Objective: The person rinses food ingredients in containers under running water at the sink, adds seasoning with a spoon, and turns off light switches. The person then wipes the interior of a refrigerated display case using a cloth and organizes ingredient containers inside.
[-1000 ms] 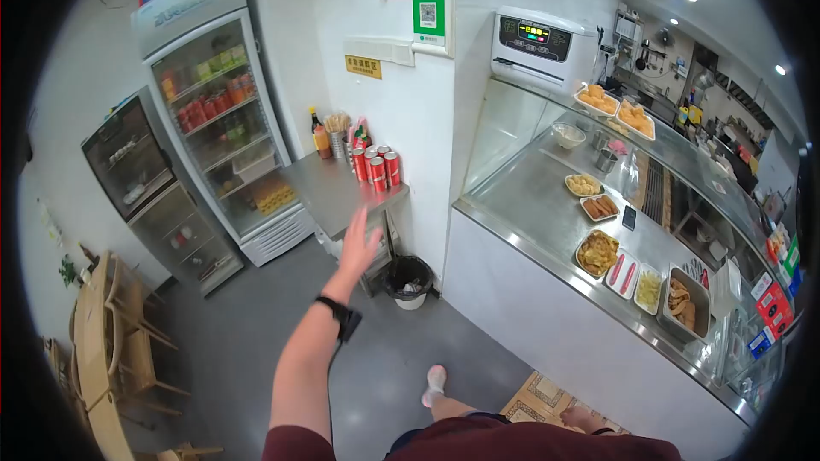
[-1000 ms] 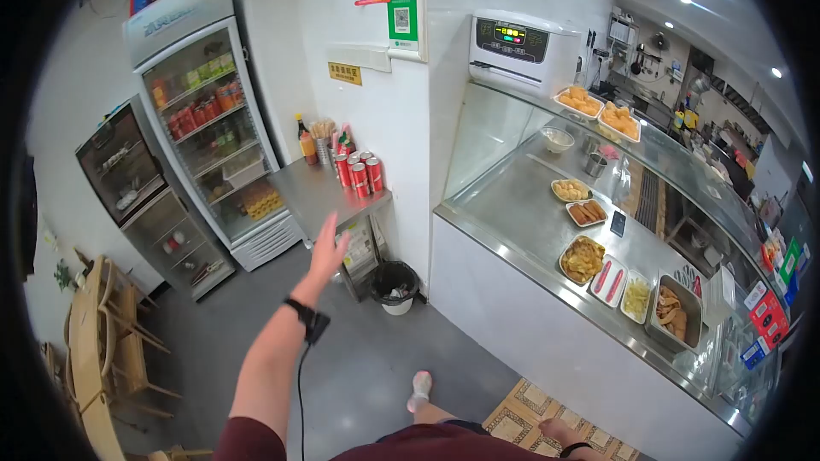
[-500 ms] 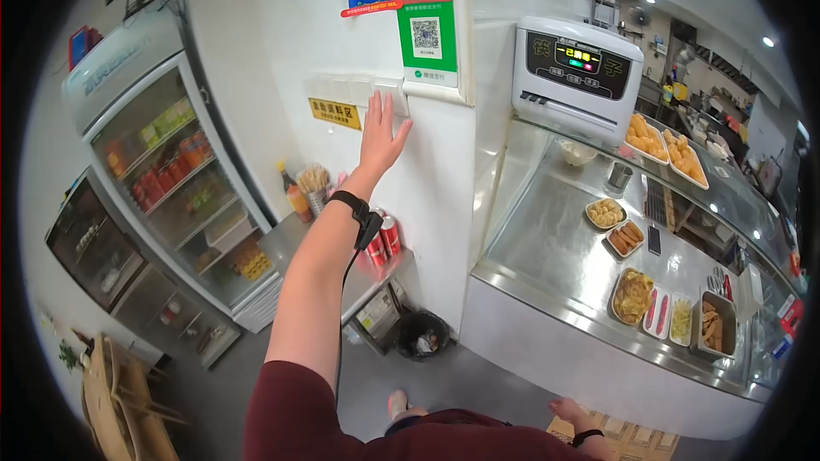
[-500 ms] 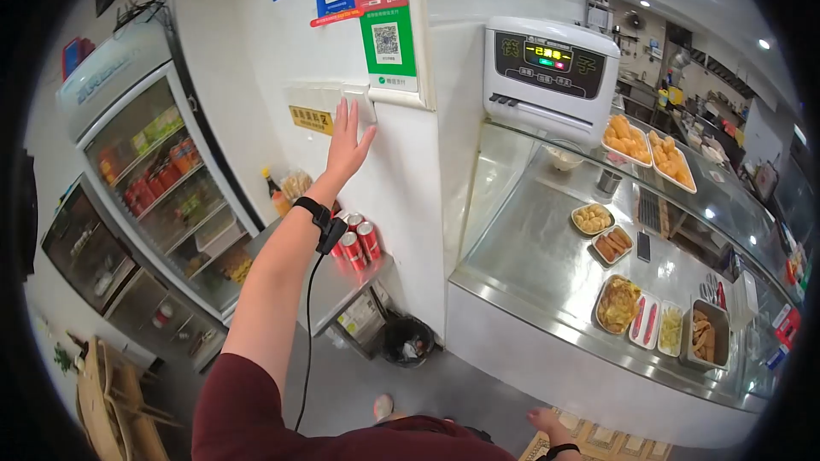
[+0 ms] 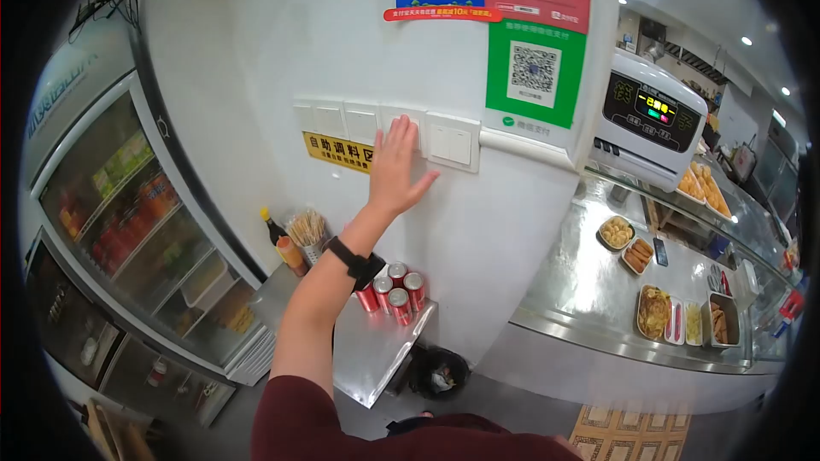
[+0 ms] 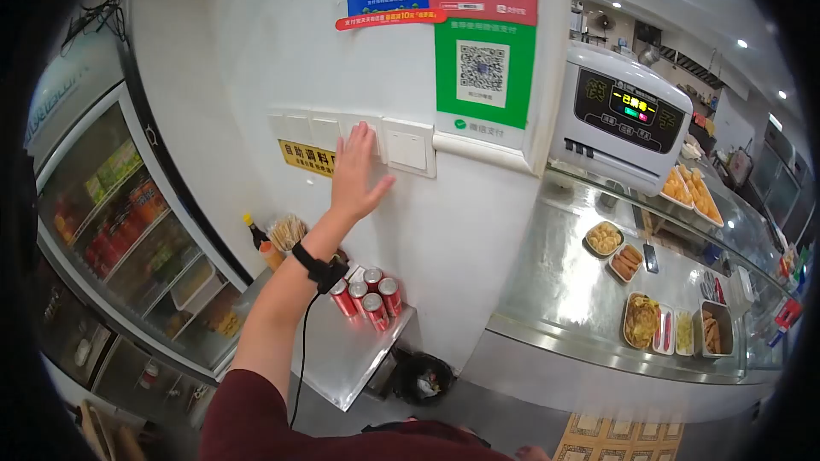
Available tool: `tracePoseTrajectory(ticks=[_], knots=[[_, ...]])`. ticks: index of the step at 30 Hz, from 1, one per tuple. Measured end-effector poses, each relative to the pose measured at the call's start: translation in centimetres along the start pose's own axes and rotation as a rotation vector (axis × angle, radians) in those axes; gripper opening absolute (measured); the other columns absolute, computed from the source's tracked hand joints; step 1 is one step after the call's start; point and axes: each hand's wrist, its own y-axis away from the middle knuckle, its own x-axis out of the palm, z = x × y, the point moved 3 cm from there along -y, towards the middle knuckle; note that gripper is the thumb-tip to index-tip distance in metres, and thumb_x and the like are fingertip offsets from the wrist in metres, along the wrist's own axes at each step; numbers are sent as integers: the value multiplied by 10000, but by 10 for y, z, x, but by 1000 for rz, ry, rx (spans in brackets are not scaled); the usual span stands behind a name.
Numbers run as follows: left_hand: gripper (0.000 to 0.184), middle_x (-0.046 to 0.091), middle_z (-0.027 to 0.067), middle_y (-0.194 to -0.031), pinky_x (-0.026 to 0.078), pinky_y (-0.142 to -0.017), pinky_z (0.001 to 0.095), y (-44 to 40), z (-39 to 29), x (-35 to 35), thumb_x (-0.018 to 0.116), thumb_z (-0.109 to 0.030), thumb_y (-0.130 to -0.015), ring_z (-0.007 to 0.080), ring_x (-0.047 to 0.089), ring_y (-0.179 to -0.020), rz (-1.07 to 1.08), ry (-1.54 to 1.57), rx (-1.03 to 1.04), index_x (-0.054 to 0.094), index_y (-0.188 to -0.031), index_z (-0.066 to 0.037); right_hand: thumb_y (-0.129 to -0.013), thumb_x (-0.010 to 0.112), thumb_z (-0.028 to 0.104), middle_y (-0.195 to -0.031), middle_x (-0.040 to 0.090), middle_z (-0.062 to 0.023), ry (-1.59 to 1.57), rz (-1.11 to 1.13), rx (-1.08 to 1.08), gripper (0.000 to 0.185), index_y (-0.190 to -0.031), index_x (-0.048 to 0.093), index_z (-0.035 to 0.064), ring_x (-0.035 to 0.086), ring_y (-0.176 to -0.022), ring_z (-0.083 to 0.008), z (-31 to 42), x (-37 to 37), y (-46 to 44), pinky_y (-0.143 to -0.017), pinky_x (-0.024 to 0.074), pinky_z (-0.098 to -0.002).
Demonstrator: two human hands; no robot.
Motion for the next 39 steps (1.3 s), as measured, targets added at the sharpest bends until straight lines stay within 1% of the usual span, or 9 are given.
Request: tracePoseTrajectory(ticks=[5,11,15,18,21,26,29,34,39], knots=[[659,234,206,-1359,202,-1017,414,20,108,7,523,-306,-816,343,228,-1253,-475,2,-388,232,-1305,28,-774,528,304,-974,601,-161,-24,-14,74,346,-975,599,31,554,-958,-306,73,-46,37,-820,433,-377],[541,270,205,-1337,239,-1004,376,24,159,-7,446,-279,-865,340,286,-1215,-214,185,-408,286,-1280,31,-766,531,307,-991,598,-163,-45,-194,167,364,-1003,595,38,548,-965,-314,103,-104,91,-834,429,-379],[511,335,182,-1314,254,-999,353,31,213,-10,387,-305,-892,308,321,-1207,-526,2,-574,313,-1279,21,-760,535,325,-992,593,-173,147,-169,78,393,-1021,590,36,546,-961,-320,20,-74,34,-832,431,-384],[481,346,156,-1316,255,-1005,338,59,291,12,362,-294,-909,273,327,-1212,-454,-219,-483,315,-1290,-4,-758,541,334,-1000,584,-185,-43,-140,251,403,-1014,583,25,537,-972,-329,66,-102,57,-830,432,-389],[453,357,131,-1318,256,-1010,322,84,384,70,337,-284,-927,238,334,-1217,-177,-505,-118,317,-1301,-29,-764,532,274,-956,584,-195,257,-167,-36,313,-962,597,40,535,-941,-348,81,-101,46,-802,435,-413],[464,287,138,-1355,214,-1024,357,37,81,-48,375,-248,-904,256,276,-1247,-249,198,-623,297,-1301,-19,-749,572,155,-725,544,-173,-88,-1057,-527,137,-725,553,22,518,-718,-372,222,-268,108,-622,430,-424],[476,245,143,-1377,189,-1031,377,58,-35,-49,398,-226,-891,268,241,-1265,-136,420,-629,285,-1302,-13,-714,649,151,-847,560,-156,200,-1592,-603,289,-955,538,38,537,-789,-331,276,-392,158,-692,429,-391],[526,233,154,-1368,216,-1015,403,142,-79,5,439,-194,-856,280,256,-1247,28,743,-439,247,-1298,14,-658,701,302,-1238,368,-176,520,-1963,-678,734,-1271,348,105,356,-1150,-339,393,-580,255,-949,300,-426],[472,205,145,-1372,245,-1001,423,165,-102,-23,438,-161,-838,272,267,-1236,158,665,-349,310,-1259,8,-555,740,399,-1244,360,-167,884,-1838,-625,903,-1280,301,87,308,-1194,-333,452,-683,265,-997,251,-436]])
